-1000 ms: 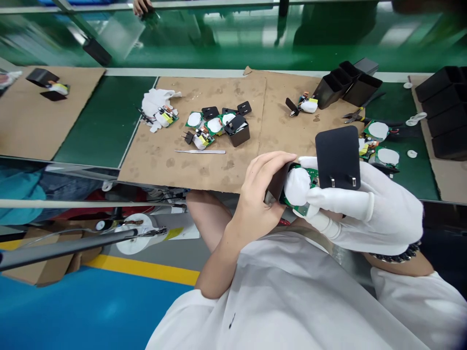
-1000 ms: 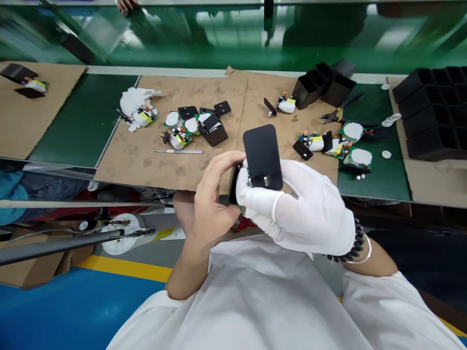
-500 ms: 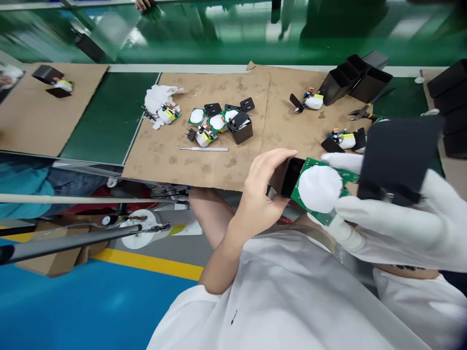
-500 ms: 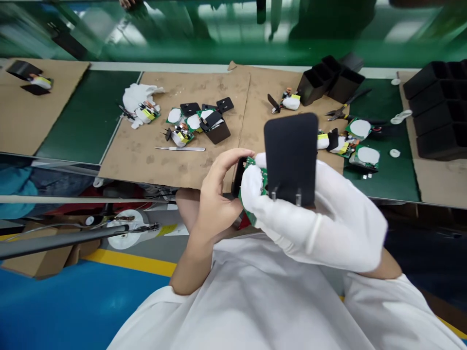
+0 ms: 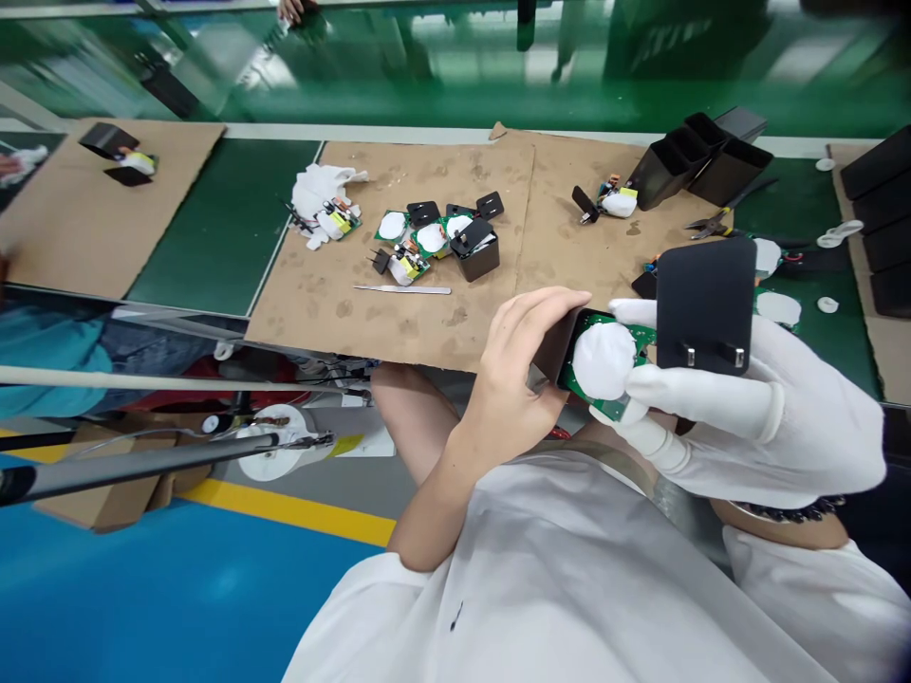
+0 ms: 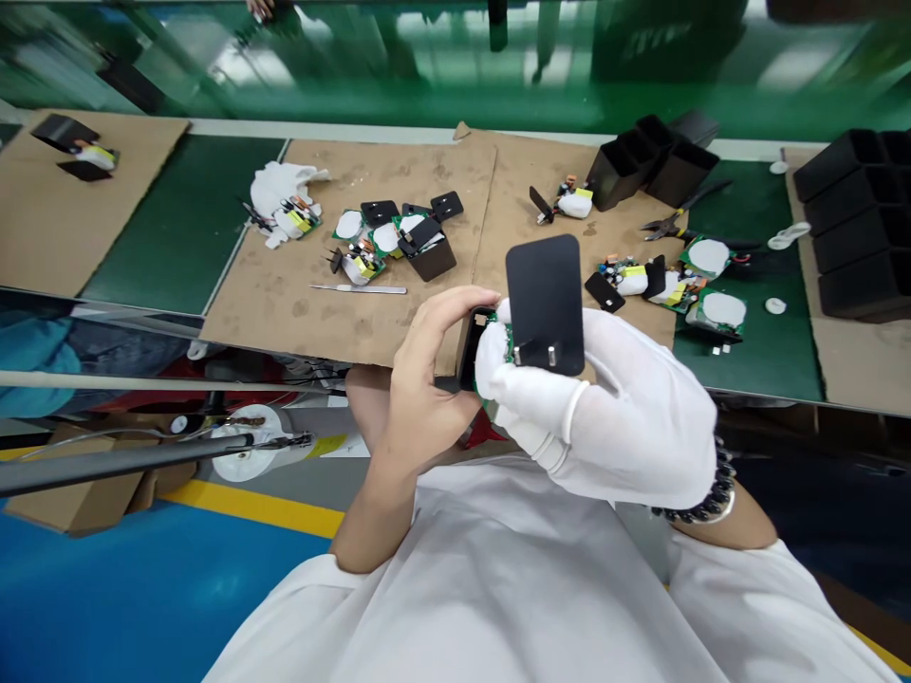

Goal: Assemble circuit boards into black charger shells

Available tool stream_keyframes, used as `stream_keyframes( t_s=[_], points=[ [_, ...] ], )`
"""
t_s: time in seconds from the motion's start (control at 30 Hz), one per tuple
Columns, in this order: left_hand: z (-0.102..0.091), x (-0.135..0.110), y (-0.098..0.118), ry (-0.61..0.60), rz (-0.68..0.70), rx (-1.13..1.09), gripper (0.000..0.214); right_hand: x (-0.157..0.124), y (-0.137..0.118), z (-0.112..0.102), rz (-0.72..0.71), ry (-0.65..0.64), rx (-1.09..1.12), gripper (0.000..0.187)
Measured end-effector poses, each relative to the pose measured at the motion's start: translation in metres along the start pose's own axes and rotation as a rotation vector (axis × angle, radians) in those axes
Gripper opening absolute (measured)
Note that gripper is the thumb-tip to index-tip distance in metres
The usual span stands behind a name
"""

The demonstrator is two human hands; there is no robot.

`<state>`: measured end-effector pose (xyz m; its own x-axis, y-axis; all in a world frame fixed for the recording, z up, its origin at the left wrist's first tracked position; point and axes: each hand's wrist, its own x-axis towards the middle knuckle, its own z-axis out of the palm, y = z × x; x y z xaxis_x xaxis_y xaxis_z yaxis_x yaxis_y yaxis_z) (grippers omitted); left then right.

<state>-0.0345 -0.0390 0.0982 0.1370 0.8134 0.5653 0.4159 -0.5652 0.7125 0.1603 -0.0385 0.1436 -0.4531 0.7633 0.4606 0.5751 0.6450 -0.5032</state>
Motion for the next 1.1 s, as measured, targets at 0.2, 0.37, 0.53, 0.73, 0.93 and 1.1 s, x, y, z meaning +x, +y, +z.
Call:
stream_keyframes(
  t_s=[0.2,0.37,0.53,0.73,0.93,1.1],
  points=[
    [0.0,0.0,0.0,-0.02,0.01,-0.009,0.048,0.001,0.005,0.002,-0.167,0.049,-0.096,0.025],
    [-0.001,0.001,0.001,-0.014,0.023,0.01,0.049,0.004,0.005,0.0,-0.239,0.021,-0.108,0.022],
    [-0.002,0.002,0.003,-0.016,0.039,0.027,0.05,0.006,0.005,0.0,-0.238,-0.002,-0.11,0.02],
    [-0.002,0.003,0.003,-0.014,0.037,0.029,0.05,0.01,0.004,-0.003,-0.203,-0.049,-0.041,0.019],
    [-0.001,0.003,0.002,-0.001,0.052,0.008,0.047,0.006,0.005,-0.002,-0.205,-0.051,-0.06,0.023],
    [-0.001,0.002,0.002,-0.006,0.045,0.026,0.048,0.003,0.004,0.0,-0.256,0.015,-0.097,0.033]
  ],
)
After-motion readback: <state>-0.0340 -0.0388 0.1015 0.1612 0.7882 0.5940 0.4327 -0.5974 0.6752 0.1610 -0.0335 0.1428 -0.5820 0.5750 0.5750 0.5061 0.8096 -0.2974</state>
